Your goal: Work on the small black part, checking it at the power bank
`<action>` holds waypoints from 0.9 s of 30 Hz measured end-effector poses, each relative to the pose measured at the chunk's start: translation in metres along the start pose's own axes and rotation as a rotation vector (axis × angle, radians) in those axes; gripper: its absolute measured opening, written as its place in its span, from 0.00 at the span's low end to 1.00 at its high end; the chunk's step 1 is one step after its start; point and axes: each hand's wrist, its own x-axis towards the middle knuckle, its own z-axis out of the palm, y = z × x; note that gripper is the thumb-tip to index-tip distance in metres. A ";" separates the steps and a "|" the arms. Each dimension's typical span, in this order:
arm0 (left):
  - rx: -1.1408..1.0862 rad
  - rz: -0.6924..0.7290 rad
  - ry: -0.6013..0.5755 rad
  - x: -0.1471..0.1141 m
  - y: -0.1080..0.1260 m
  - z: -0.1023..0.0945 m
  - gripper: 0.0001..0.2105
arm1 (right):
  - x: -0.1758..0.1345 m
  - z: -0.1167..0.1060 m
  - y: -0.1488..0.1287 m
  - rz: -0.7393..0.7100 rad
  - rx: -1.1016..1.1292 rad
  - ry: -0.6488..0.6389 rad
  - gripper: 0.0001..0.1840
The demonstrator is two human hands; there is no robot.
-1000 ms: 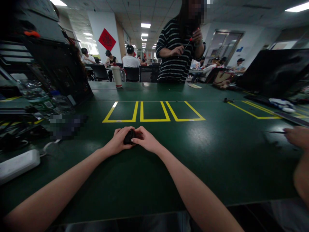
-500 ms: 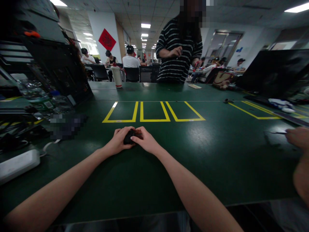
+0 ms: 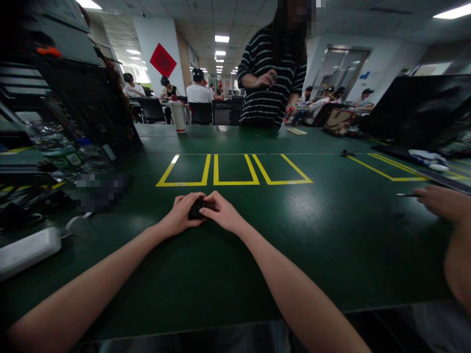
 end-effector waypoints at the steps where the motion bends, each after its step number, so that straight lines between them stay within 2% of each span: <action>1: -0.002 -0.002 -0.001 0.000 0.000 0.000 0.28 | 0.000 0.000 0.000 0.008 -0.001 -0.001 0.13; 5: -0.013 -0.005 -0.016 0.000 0.000 0.000 0.28 | 0.000 -0.001 0.000 0.049 -0.018 0.015 0.18; 12: -0.003 0.004 -0.002 0.000 -0.001 0.000 0.27 | -0.001 -0.004 0.001 0.019 0.002 -0.048 0.18; 19: 0.014 0.005 0.004 0.000 -0.002 0.002 0.28 | 0.001 0.000 0.003 -0.027 0.030 -0.006 0.11; 24: 0.008 0.000 0.003 0.001 -0.001 0.001 0.28 | 0.002 0.000 0.005 0.021 -0.001 0.016 0.17; 27: 0.008 0.001 0.004 0.001 -0.002 0.002 0.28 | 0.001 -0.003 0.005 0.036 0.010 -0.014 0.16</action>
